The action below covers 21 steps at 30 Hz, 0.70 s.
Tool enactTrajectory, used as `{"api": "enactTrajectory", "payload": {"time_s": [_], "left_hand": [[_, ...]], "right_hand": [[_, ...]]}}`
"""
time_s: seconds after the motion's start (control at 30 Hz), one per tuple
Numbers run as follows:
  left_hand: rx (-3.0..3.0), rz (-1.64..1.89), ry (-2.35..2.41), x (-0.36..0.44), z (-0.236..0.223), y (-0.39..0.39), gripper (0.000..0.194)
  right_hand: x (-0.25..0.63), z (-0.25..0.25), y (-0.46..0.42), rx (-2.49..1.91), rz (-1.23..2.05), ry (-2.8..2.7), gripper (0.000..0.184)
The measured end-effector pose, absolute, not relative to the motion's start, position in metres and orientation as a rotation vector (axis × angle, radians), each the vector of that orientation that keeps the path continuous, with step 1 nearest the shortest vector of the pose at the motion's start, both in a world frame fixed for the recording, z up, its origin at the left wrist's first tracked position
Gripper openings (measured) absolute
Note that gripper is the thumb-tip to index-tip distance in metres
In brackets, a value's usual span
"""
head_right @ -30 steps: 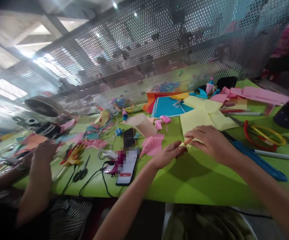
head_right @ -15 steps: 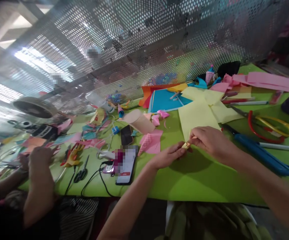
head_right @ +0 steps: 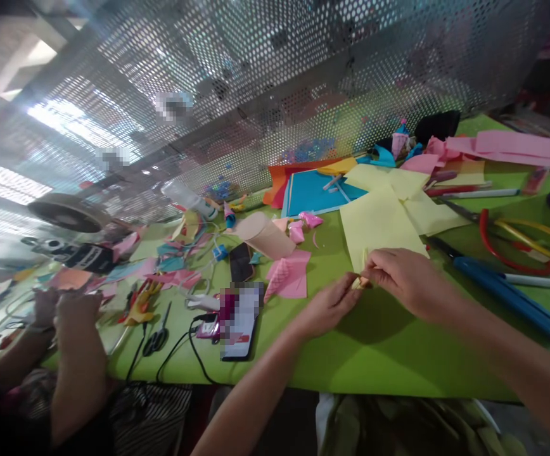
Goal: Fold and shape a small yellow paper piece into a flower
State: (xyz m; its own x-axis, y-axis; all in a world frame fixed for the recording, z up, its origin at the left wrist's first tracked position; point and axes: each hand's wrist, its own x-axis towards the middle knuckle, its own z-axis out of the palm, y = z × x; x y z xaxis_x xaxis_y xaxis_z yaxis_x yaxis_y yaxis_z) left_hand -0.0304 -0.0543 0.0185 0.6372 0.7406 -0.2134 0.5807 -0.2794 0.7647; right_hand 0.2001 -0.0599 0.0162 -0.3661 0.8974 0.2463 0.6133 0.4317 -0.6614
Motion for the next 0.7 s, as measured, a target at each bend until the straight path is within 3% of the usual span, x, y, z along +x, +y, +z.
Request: {"api": "enactTrajectory", "payload": {"time_s": [0.23,0.7], "left_hand": [[1.910,0.270,0.949,-0.035,0.018,-0.054,0.038],[2.073,0.086,1.017,-0.031,0.022,-0.056,0.041]], "right_hand": [[0.203,0.010,-0.057,-1.018,0.505,-2.236,0.031],[0.199,0.015,-0.067,-1.334,0.997,-1.973,0.044]]}}
